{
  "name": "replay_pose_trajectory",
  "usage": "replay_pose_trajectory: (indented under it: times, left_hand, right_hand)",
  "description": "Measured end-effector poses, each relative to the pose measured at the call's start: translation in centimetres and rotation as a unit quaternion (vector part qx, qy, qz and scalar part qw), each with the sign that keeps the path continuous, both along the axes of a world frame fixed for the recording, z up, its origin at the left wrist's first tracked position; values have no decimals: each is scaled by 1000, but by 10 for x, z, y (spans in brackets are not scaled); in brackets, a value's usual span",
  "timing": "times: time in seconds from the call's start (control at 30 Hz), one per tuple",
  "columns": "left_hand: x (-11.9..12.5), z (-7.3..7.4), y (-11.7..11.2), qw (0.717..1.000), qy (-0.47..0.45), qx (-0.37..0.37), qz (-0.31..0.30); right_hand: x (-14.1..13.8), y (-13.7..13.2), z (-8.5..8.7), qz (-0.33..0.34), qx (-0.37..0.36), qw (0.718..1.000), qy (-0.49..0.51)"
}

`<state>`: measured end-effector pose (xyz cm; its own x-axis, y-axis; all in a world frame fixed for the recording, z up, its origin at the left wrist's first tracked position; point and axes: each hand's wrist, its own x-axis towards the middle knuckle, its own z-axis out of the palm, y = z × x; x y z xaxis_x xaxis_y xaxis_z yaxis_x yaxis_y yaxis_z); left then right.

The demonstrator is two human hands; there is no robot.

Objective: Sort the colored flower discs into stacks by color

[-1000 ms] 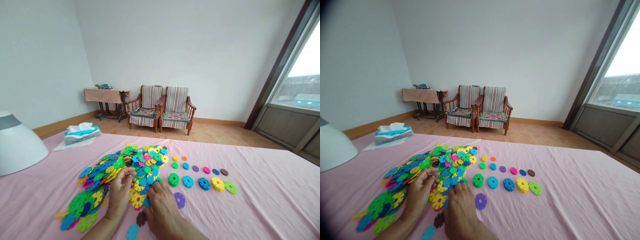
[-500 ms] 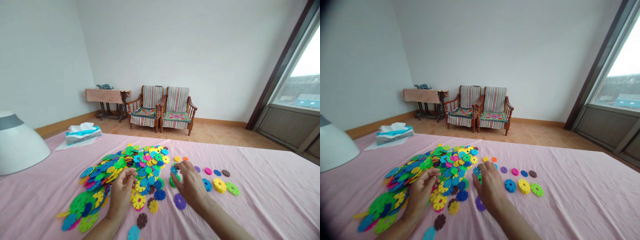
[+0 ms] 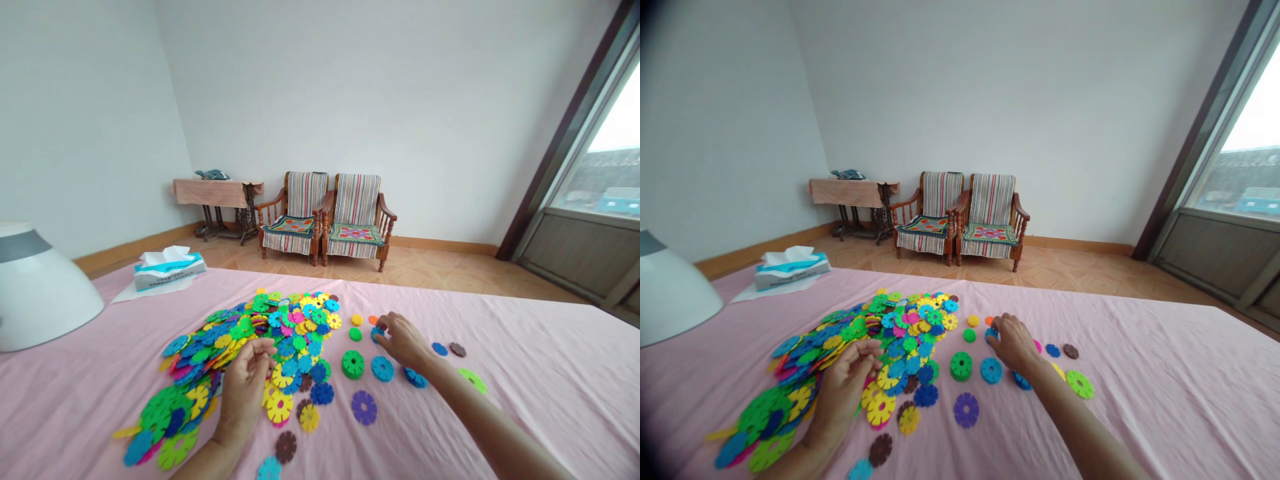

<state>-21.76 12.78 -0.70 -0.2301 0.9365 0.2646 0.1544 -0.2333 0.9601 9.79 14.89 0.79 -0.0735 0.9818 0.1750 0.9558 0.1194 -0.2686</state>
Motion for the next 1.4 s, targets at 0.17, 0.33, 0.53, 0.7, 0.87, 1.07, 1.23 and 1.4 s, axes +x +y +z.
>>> replay_pose_trajectory:
  times: [0.17, 0.33, 0.53, 0.7, 0.87, 1.07, 1.23, 1.4]
  left_hand:
    - [0, 0, 0, 1000, 1, -3, -2]
    - [0, -1, 0, 1000, 1, -3, -3]
    - [0, 0, 0, 1000, 2, -3, -2]
    - [0, -1, 0, 1000, 2, -3, -3]
    - [0, 1, 0, 1000, 3, 4, -1]
    - [1, 2, -1, 1000, 2, 9, 1]
    - [1, 2, -2, 1000, 4, 9, 4]
    - [1, 3, -2, 1000, 7, 12, 4]
  right_hand:
    - [0, 0, 1, -6, -11, 1000, -4]
    - [-1, 0, 3, -17, -15, 1000, -2]
    - [-10, 1, 4, -28, -28, 999, -10]
    - [-16, 1, 5, -37, -34, 999, -19]
    - [-18, -1, 8, -33, -33, 999, -27]
    - [-18, -1, 6, -31, -22, 999, -22]
    - [-15, -3, 3, -39, 12, 999, 6]
    - [-25, -24, 11, -45, 67, 995, 52]
